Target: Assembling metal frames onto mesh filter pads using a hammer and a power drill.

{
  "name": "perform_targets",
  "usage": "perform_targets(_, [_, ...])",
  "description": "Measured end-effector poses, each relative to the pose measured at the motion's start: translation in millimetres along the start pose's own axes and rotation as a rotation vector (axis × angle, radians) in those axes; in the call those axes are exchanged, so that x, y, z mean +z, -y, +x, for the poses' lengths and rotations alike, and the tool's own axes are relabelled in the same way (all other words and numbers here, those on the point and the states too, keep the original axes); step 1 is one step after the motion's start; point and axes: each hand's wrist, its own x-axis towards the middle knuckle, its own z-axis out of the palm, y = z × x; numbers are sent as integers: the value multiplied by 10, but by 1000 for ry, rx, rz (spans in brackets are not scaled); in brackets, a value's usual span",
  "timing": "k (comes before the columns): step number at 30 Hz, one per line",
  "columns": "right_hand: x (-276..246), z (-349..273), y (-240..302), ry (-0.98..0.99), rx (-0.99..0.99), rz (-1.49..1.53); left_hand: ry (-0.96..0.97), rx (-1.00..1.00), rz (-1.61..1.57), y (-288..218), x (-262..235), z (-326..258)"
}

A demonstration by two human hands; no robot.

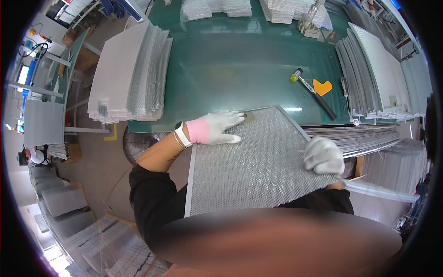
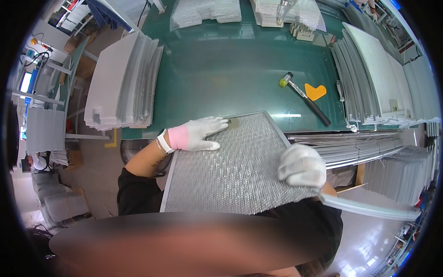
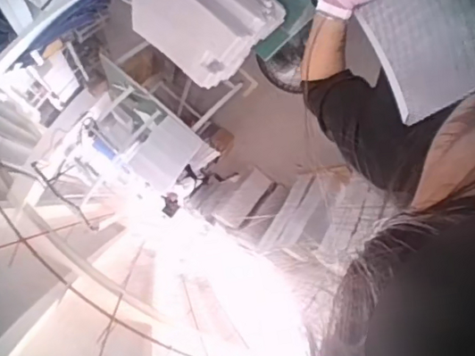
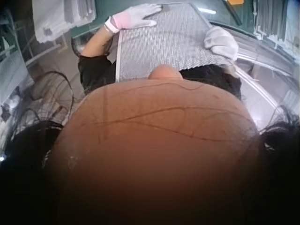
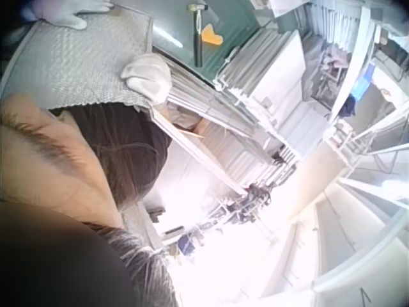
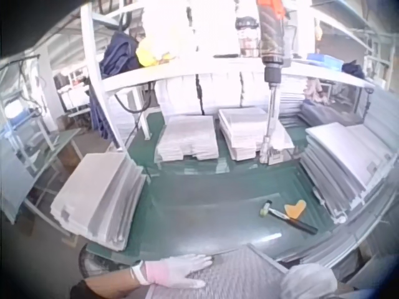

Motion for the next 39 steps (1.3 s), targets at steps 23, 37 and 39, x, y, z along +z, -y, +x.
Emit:
perform_targets(23, [529,-472,-1586,-325,632,-1140,-1766,228,-510,-484,-1024,-179])
perform_targets(37, [-274,582,-715,-552,295,-382,-1525,604,-379,-583,-480,-481])
perform_targets(39, [-138,455,-539,-498,211,-28,-1101,803,-394,-492,-411,-563])
